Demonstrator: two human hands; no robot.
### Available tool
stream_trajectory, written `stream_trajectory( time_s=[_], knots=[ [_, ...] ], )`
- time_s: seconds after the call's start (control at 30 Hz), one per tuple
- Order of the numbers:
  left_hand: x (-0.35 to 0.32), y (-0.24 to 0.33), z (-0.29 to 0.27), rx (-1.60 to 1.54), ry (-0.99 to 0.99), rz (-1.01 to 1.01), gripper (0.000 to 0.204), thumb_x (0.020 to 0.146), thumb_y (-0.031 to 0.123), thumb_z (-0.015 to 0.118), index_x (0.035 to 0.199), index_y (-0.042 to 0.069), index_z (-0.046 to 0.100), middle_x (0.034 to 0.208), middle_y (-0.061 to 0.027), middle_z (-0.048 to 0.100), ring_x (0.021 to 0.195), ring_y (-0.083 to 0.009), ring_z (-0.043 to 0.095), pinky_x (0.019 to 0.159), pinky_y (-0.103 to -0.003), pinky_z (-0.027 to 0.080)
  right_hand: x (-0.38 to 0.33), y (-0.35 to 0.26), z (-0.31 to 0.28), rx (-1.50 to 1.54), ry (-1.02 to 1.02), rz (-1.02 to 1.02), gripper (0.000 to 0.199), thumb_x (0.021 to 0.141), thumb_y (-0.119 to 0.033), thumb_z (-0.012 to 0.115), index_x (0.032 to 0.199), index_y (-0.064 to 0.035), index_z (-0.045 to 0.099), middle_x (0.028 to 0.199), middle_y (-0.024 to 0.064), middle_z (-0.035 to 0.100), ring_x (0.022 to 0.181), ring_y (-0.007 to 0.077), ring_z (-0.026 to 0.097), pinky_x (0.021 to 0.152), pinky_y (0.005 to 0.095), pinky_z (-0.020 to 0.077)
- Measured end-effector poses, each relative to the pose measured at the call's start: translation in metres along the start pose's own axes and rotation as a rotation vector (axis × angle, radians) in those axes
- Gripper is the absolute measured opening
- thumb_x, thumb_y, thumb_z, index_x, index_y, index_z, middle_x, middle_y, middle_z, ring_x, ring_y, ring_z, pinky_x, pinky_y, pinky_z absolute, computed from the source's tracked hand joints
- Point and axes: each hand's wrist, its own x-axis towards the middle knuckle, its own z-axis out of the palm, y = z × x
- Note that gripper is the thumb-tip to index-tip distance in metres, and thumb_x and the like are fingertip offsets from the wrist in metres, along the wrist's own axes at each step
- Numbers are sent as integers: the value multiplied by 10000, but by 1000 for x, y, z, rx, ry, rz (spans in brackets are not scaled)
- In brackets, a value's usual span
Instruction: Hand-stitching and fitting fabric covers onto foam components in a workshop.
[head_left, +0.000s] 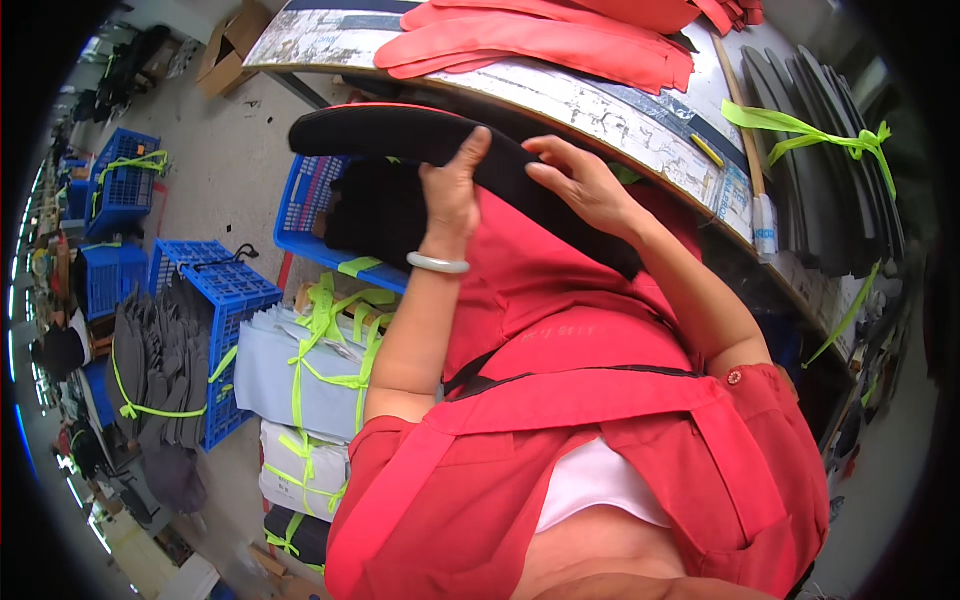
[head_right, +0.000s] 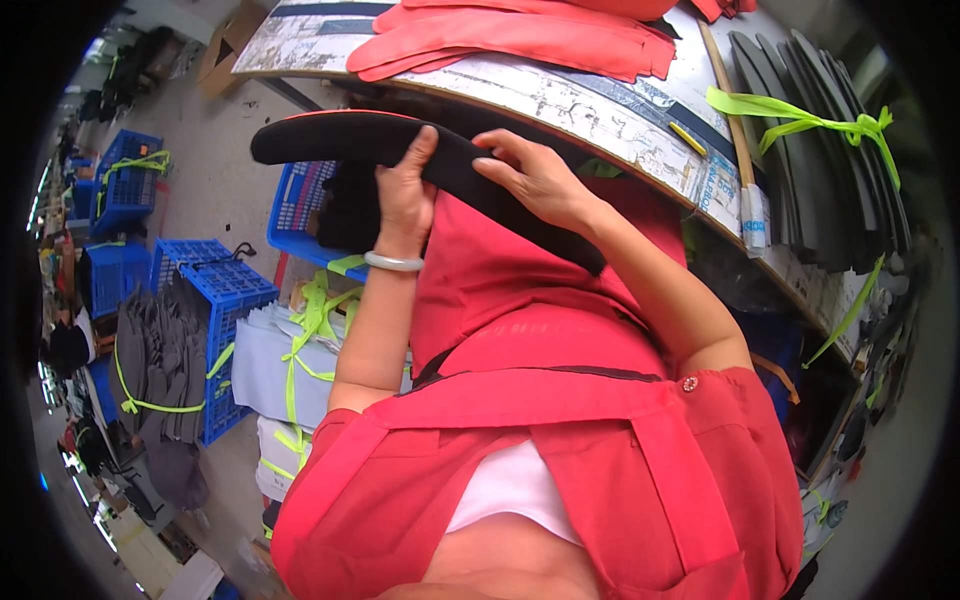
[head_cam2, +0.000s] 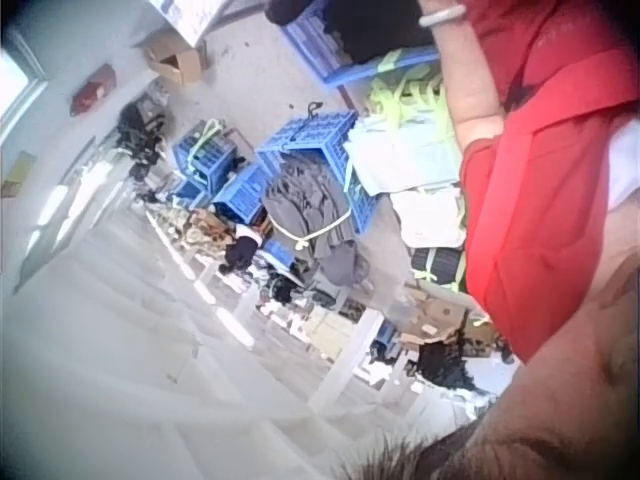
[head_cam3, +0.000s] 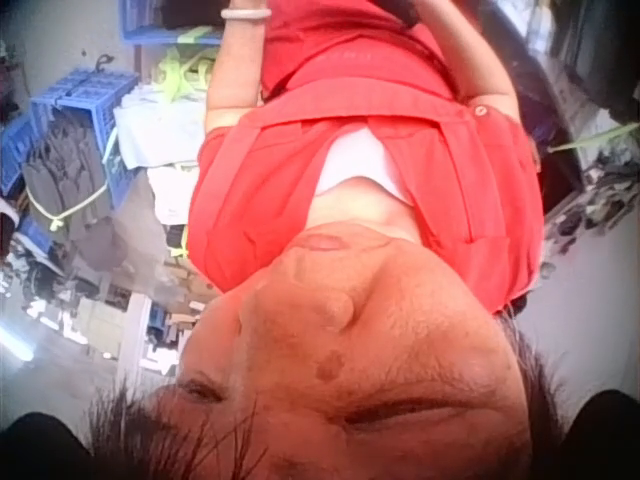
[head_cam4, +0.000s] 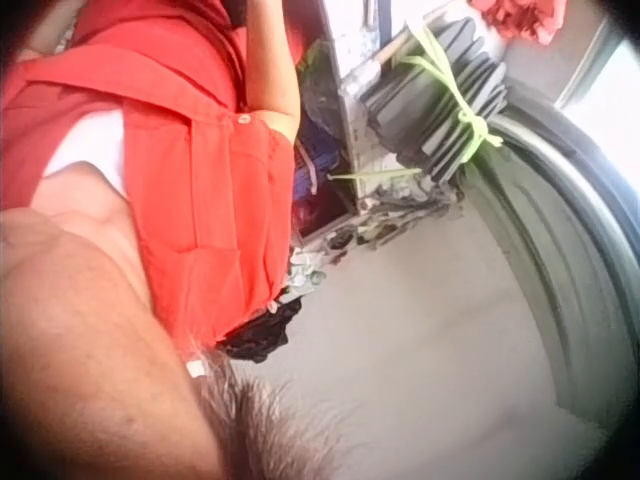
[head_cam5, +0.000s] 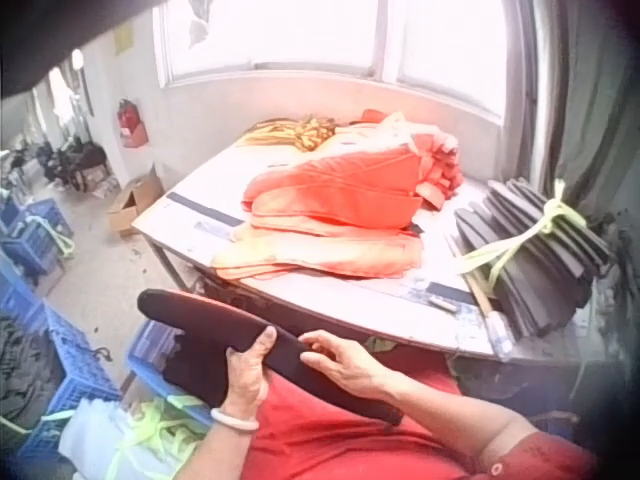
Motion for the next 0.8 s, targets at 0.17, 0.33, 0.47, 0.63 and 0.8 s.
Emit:
stream_trajectory(
  time_s=[0.17,0.33,0.47,0.63,0.8],
  knots=[
    [-2,34,-6,17,-25,48,164,861,98,715,987,5,665,956,-74,665,783,-170,655,748,-303,565,6,3,-47,-139,-80,47,341,923,-234,636,1171,-2,596,978,115,656,909,172,609,858,290,483],
    [-43,-17,32,39,-13,71,167,857,46,706,1013,2,667,965,-55,669,821,-129,624,827,-263,513,12,-7,-22,-188,17,-145,218,938,-219,606,1038,-25,608,768,88,604,742,125,545,722,301,471],
    [-34,7,20,37,-92,-157,154,859,30,695,1010,8,675,931,-39,679,807,-128,630,790,-248,509,6,4,-32,-80,69,-42,217,943,-229,599,937,-14,614,690,53,530,678,84,479,631,262,434],
    [-44,-27,13,12,-159,-165,200,857,8,685,1056,12,661,1007,-55,668,902,-134,625,839,-267,507,11,3,-21,-166,83,-70,272,950,-270,594,897,-4,615,689,4,517,686,63,448,623,247,419],
    [-46,-35,7,75,-190,-253,232,862,2,679,1092,11,649,1032,-37,654,910,-118,611,812,-249,503,11,21,-12,3,9,-27,320,969,-296,565,838,-5,589,681,0,486,676,76,437,629,257,417]
  ],
)
